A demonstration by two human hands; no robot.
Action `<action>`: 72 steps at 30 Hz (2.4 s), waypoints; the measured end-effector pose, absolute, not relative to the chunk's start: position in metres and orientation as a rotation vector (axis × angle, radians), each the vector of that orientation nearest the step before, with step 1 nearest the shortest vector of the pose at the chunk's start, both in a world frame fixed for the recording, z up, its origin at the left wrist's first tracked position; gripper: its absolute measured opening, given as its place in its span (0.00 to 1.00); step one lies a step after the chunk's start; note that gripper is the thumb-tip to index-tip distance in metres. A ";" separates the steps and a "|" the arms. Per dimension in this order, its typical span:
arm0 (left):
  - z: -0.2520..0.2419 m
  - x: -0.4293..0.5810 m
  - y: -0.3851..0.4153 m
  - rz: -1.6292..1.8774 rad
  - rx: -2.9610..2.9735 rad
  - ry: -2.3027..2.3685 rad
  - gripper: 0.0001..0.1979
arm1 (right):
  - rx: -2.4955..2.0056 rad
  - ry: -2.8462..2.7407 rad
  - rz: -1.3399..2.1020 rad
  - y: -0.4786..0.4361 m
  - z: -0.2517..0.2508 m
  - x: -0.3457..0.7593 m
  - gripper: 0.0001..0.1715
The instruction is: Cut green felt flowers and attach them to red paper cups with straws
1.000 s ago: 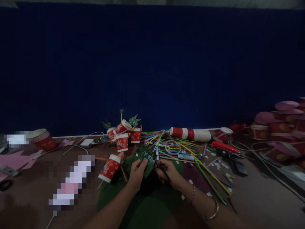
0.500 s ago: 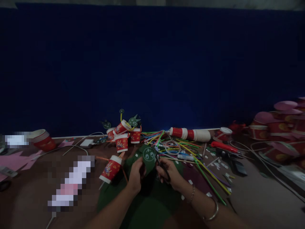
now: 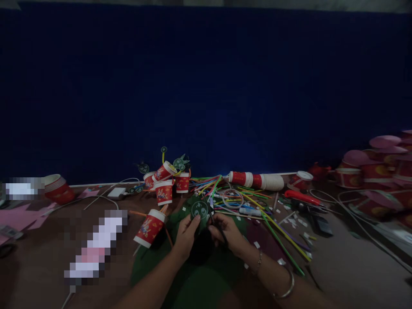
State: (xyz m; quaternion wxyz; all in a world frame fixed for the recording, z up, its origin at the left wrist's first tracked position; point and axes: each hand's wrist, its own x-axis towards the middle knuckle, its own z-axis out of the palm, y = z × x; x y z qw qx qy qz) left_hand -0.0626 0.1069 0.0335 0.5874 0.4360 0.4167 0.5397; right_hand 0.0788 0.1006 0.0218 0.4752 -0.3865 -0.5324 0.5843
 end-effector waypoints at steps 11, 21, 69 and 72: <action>0.027 -0.067 0.111 1.228 1.064 0.964 0.13 | -0.898 -1.373 1.428 0.106 0.013 0.085 0.18; 0.027 -0.068 0.111 1.251 0.985 0.993 0.14 | -0.923 -1.365 1.442 0.105 0.021 0.085 0.17; 0.045 -0.021 0.113 1.614 1.099 1.396 0.12 | -0.880 -1.201 1.243 0.105 0.019 0.073 0.15; 0.043 -0.024 0.112 1.612 1.166 1.345 0.09 | -0.873 -1.228 1.203 0.106 0.018 0.074 0.14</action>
